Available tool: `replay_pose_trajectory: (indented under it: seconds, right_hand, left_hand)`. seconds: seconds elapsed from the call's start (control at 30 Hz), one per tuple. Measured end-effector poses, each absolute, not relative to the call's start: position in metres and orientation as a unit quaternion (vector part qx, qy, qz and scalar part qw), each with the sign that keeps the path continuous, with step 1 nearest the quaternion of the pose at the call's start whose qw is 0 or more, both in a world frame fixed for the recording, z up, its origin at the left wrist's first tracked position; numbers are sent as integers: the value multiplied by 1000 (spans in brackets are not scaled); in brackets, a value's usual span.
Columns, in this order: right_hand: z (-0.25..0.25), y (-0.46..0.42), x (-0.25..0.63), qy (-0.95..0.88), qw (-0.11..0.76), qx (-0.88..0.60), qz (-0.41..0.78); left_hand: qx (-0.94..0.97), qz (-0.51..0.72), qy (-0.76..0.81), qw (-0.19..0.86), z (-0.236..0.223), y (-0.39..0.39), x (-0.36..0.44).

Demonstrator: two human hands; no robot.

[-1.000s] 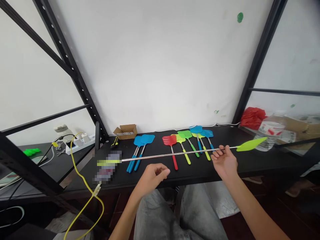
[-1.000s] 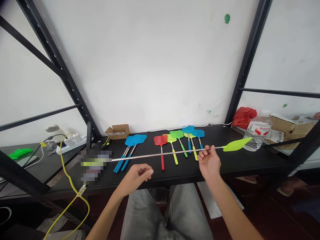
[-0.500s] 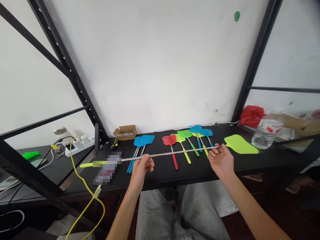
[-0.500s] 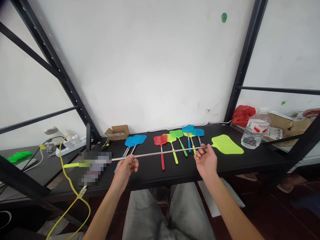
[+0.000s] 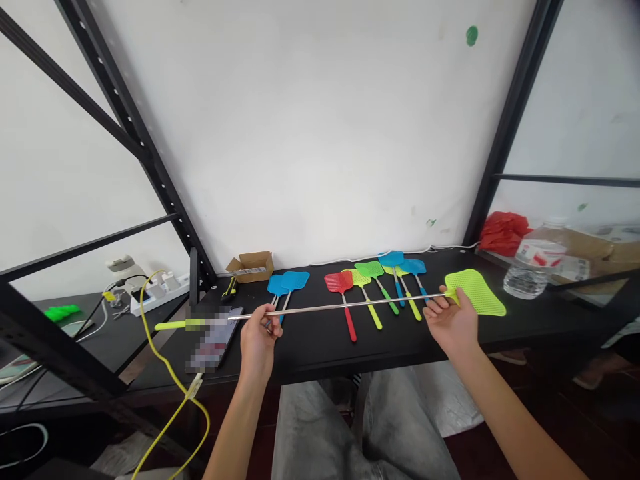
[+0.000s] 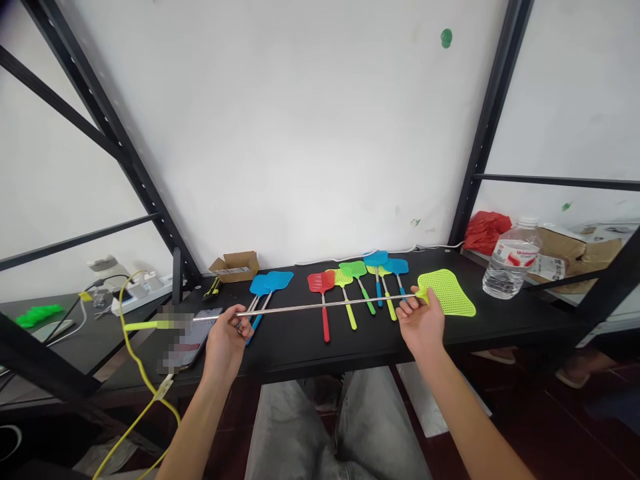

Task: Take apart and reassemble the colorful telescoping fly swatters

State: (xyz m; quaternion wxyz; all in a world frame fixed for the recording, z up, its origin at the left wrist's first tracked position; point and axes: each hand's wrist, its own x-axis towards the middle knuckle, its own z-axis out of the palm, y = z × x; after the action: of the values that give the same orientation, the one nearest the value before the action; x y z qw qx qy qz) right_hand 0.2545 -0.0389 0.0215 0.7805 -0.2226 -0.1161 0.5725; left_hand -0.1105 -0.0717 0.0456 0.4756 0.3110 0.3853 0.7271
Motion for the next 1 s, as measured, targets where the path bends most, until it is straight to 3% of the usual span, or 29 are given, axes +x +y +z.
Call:
replay_pose_trajectory:
  seconds: [0.3,0.57,1.0]
  right_hand:
    - [23,-36,287,-106,812,-246,518]
    - [21,-34,283,-131,821,-293,473]
    - [6,-43,205,-191,761,-311,537]
  left_hand:
    - [278,779,358,433,55,-75,-148]
    - [279,784,358,424,53,-74,-130]
    - [454,600,419,509,4,-80,-35]
